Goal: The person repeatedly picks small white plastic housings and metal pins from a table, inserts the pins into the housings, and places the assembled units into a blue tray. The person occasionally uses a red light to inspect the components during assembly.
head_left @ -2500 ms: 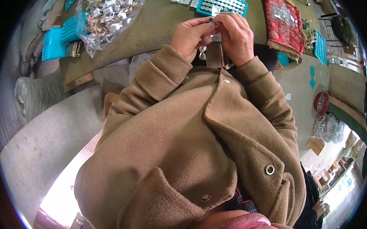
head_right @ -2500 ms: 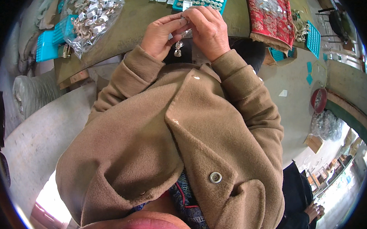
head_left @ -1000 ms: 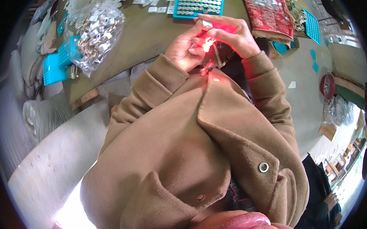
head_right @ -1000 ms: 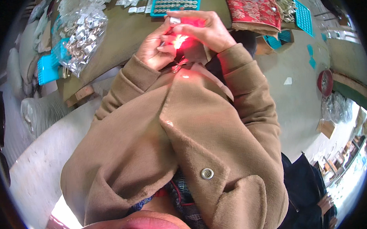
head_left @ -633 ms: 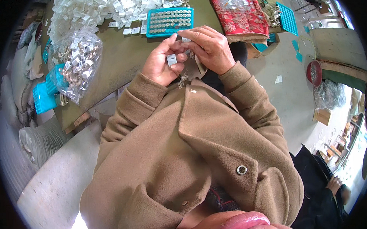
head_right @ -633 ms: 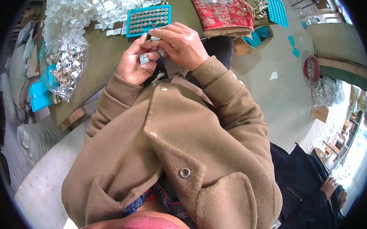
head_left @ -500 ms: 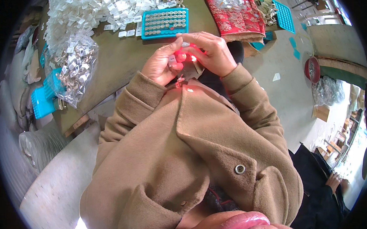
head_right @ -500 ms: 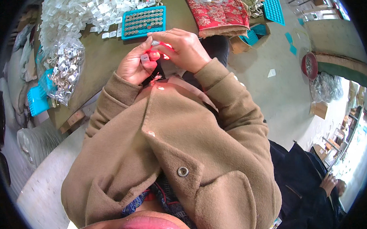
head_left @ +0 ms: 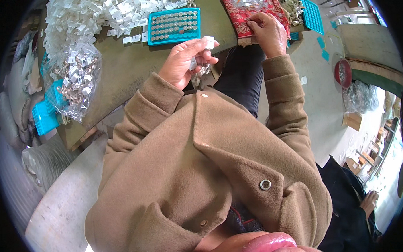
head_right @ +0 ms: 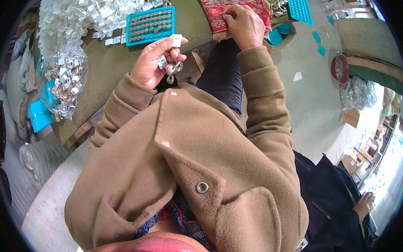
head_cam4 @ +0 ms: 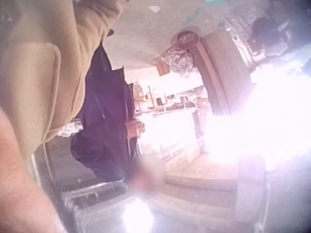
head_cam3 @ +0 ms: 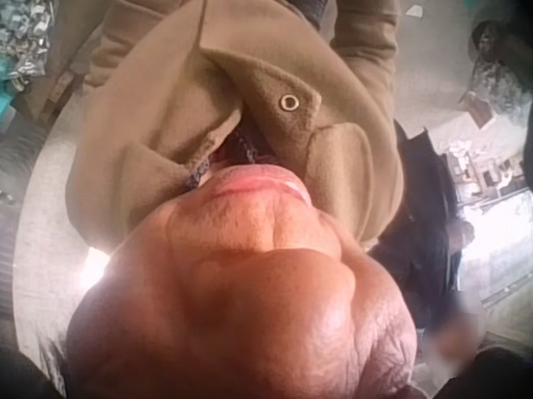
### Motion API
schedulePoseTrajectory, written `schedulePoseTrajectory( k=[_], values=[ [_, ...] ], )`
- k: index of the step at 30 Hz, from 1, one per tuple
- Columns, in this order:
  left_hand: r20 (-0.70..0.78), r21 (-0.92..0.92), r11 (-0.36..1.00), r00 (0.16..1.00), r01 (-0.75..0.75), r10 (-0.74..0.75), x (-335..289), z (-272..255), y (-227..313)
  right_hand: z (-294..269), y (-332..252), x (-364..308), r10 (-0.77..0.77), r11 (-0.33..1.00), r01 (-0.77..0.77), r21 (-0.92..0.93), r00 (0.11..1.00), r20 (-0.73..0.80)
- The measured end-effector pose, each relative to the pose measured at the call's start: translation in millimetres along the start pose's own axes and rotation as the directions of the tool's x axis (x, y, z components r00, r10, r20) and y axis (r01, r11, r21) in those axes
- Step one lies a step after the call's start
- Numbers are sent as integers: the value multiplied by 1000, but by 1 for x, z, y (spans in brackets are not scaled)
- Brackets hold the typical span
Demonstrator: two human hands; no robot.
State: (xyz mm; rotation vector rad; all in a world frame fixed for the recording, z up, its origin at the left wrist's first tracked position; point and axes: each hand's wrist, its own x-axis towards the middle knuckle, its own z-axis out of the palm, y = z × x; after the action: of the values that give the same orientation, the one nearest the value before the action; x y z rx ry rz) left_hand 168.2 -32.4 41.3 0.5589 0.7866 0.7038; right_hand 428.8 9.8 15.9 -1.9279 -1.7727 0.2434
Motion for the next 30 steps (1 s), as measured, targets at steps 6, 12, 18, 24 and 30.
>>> schedulePoseTrajectory(
  k=[6,12,18,24,30],
  values=[
    [48,-38,999,998,29,-27,6,-9,-5,7,2,-5,-53,998,55,13,991,-119],
    [98,-144,988,995,51,-37,2,-10,-9,1,-4,-10,127,770,-86,632,992,-20],
    [-24,-112,994,1000,-11,9,-7,1,0,-12,-31,-23,28,147,-227,963,974,225],
    [-5,-204,972,993,-115,116,-21,4,8,-6,-70,-36,-141,56,-349,936,925,353],
    [-14,-207,957,979,-203,204,-34,-5,11,0,-106,-51,-211,212,-267,940,927,311]
  ],
)
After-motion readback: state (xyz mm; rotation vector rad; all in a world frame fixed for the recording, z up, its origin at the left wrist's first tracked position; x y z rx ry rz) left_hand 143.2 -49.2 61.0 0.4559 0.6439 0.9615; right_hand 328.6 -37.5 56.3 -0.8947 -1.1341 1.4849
